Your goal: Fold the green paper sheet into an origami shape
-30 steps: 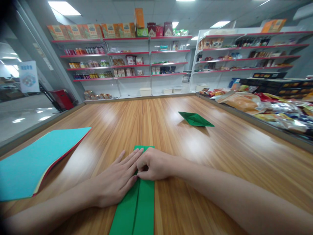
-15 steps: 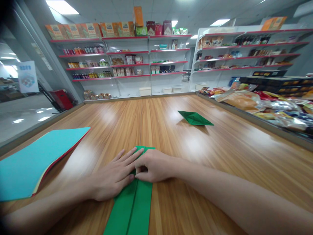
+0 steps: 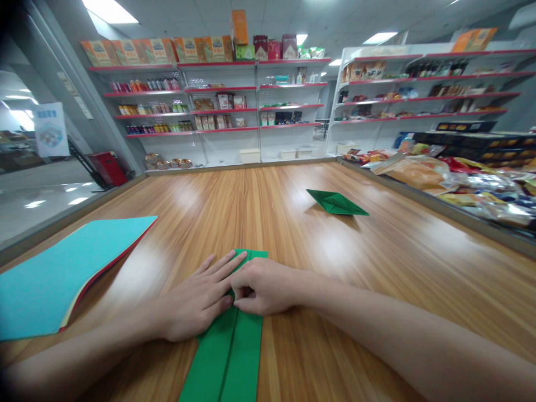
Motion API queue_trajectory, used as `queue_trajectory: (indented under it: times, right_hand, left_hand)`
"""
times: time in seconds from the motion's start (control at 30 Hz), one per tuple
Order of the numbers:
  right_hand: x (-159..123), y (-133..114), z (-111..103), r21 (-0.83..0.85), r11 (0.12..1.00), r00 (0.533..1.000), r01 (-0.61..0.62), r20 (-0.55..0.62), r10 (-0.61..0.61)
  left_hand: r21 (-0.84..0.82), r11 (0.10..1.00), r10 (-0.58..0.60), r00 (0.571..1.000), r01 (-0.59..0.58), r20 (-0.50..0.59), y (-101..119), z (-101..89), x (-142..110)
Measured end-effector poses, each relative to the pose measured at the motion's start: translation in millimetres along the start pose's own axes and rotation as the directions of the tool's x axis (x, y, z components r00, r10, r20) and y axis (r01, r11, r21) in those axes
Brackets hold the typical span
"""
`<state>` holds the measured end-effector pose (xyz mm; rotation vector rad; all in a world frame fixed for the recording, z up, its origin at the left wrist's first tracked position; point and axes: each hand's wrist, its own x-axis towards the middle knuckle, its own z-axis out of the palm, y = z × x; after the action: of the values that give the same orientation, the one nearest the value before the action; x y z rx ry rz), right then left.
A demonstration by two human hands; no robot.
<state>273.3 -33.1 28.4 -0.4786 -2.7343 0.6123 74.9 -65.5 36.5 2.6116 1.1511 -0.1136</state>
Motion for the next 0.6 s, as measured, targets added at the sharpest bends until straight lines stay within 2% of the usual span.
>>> queue_trajectory:
  times: [0.13,0.3,0.47,0.6]
  right_hand:
    - [0.8,-2.5,-1.1,-0.016,1.0,1.0,0.009,-0.005,-0.009]
    - [0.6,-6.7,0.3,-0.033,0.996,0.997,0.079,0.029,-0.078]
    - [-0.7,-9.9,4.0,-0.032,0.998,0.995,0.055,0.085,-0.052]
    - [-1.0,-9.5,5.7,-0.006,0.999,0.996,0.052,0.072,-0.051]
  left_hand:
    - [0.003,1.0,-0.008,1.0,0.008,0.002,0.7,-0.6,-0.5]
    - [0.022,1.0,-0.008,1.0,0.008,0.013,0.1,-0.2,0.5]
    - [0.045,0.999,0.0,1.0,-0.001,0.021,-1.9,0.4,1.1]
    - [0.048,0.999,0.004,1.0,-0.005,0.024,-2.0,-0.3,0.6]
